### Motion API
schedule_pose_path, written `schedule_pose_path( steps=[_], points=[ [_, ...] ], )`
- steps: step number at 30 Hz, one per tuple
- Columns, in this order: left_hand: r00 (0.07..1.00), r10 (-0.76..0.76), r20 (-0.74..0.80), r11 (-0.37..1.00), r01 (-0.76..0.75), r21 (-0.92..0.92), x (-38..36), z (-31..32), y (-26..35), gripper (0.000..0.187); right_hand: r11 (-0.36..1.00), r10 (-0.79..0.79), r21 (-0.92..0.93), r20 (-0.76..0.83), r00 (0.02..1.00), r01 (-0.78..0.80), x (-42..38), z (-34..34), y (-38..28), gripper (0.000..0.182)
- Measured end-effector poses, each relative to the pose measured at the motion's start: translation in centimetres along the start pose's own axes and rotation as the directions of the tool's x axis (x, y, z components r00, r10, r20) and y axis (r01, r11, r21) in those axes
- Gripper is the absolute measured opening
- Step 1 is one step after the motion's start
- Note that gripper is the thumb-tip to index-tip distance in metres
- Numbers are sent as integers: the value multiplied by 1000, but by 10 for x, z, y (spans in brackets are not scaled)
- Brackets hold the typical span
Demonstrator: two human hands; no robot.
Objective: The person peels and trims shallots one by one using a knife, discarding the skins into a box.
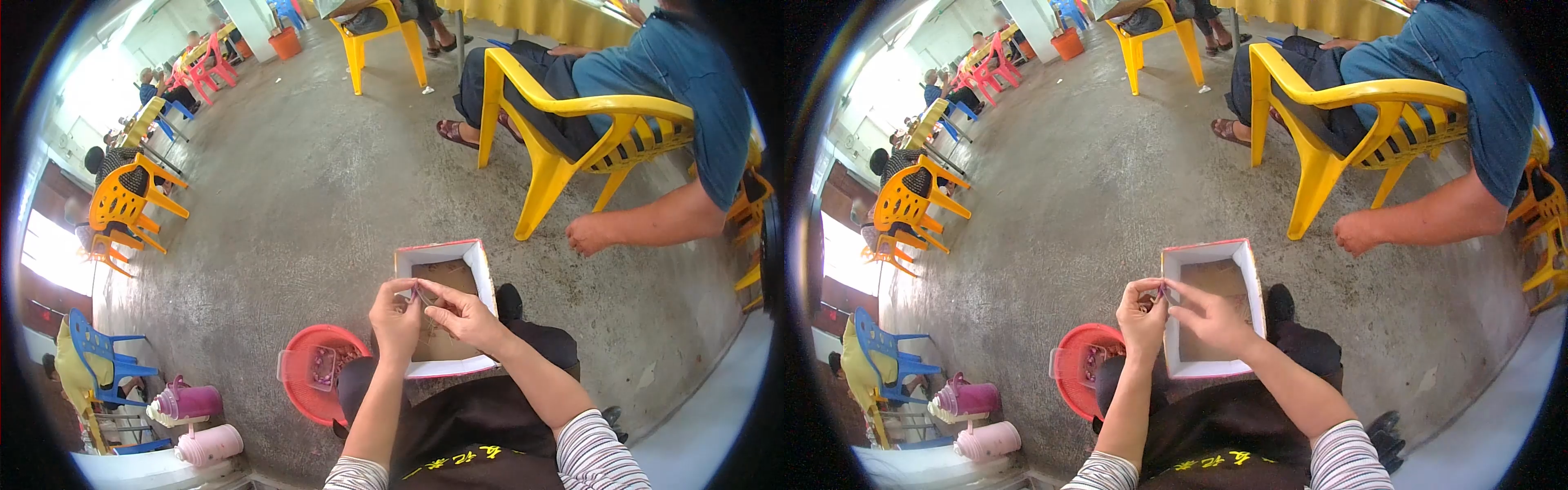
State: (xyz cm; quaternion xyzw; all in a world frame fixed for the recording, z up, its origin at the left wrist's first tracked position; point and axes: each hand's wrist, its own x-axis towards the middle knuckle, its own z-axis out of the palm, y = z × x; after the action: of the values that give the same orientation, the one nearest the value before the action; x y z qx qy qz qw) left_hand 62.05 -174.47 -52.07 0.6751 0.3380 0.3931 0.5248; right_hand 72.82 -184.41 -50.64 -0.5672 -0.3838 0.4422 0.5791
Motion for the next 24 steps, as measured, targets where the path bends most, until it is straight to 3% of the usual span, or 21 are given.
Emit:
schedule_pose_path(
  steps=[5,8,14,15,24],
  points=[
    [997,66,-42,996,-63,59,0,1,0,13,991,-94,-97,-20,995,92,-1,5,5,44],
    [996,84,-44,993,-80,84,-1,2,1,12,992,-125,-37,-62,990,123,3,8,13,42],
    [980,-196,37,971,199,-135,1,-1,10,10,927,235,325,-109,966,-189,0,-3,-2,36],
    [973,-226,54,958,232,-167,2,-2,12,11,925,180,361,-135,974,-121,1,-2,1,36],
    [925,-348,152,886,378,-268,5,-7,16,15,927,186,313,93,978,-206,-1,-10,-12,44]
  ],
)
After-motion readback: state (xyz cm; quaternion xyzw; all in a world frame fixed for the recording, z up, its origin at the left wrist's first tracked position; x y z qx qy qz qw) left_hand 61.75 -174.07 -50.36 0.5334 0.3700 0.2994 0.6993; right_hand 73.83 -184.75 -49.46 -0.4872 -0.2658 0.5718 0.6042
